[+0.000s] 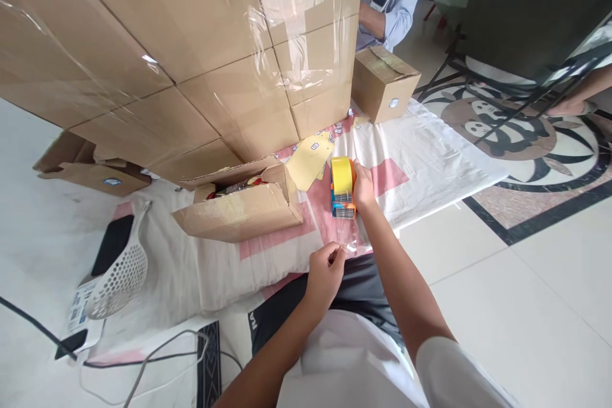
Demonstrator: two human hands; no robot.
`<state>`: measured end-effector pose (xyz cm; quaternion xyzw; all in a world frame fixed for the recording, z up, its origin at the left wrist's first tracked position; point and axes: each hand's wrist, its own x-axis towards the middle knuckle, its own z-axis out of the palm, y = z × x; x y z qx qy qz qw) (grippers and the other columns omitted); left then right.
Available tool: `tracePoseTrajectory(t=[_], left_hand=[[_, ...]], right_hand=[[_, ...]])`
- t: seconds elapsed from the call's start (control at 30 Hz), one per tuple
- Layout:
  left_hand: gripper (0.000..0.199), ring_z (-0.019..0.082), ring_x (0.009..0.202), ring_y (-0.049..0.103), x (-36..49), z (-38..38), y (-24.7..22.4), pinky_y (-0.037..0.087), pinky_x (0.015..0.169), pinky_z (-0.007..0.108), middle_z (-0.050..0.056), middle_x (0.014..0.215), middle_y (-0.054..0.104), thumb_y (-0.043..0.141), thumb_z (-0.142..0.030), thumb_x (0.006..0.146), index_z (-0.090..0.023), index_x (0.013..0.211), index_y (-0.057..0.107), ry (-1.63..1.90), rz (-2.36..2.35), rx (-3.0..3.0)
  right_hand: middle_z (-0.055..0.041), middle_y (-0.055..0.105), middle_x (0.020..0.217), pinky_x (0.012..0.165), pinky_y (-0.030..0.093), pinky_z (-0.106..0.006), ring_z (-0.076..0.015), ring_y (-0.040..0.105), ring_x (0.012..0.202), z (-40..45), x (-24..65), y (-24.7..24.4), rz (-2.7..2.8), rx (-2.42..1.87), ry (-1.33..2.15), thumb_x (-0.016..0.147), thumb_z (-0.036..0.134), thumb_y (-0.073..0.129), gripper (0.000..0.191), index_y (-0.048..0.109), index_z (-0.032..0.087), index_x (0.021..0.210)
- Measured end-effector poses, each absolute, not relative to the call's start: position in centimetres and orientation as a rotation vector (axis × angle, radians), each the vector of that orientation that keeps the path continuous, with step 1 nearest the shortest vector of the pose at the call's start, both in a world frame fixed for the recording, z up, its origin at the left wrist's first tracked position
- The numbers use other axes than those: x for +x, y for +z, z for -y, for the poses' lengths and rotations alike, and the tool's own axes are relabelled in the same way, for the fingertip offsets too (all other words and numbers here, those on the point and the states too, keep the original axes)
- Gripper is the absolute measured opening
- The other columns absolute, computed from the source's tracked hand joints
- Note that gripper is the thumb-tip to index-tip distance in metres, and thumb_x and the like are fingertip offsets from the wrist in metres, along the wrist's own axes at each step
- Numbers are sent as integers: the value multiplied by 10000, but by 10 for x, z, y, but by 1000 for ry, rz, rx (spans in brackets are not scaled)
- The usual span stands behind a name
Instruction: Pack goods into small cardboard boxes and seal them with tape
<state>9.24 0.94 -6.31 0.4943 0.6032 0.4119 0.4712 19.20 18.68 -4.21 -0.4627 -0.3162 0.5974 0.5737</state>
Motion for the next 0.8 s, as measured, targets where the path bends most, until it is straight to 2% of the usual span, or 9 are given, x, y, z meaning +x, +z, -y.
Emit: tracePoseTrajectory(t=[0.2, 0.4, 0.57, 0.8], left_hand=[[444, 120, 597, 249, 91, -7, -67, 204, 567, 289, -40, 603, 237, 549, -399, 912, -206, 605, 292, 1028, -1488, 1220], [447, 119, 602, 251, 92, 2, -69, 218, 569, 285, -41, 610, 238, 519, -408, 938, -207, 623, 274, 1018, -1492, 1214], [451, 119, 603, 246, 94, 10, -70, 217, 562, 286, -43, 609, 235, 521, -411, 943, -209, 621, 279, 1008, -1505, 1190], [432, 116, 600, 240, 95, 17, -74, 205, 565, 290, -45, 610, 229, 511, -365, 943, -208, 619, 272, 1002, -1535, 1205]], right_hand=[[-8, 623, 686, 557, 555, -288, -195, 671, 668, -186, 191, -46, 789, -1133, 1284, 873, 742, 518, 534, 627, 220, 890], [3, 626, 651, 534, 556, -307, -199, 667, 610, -186, 190, -53, 782, -1044, 1341, 853, 778, 526, 574, 638, 223, 950], [-6, 638, 652, 527, 553, -311, -198, 667, 591, -186, 190, -53, 792, -1022, 1361, 847, 792, 530, 589, 645, 218, 912], [-18, 623, 644, 514, 514, -292, -162, 609, 547, -186, 191, -47, 901, -1013, 1369, 810, 792, 585, 600, 635, 196, 762]])
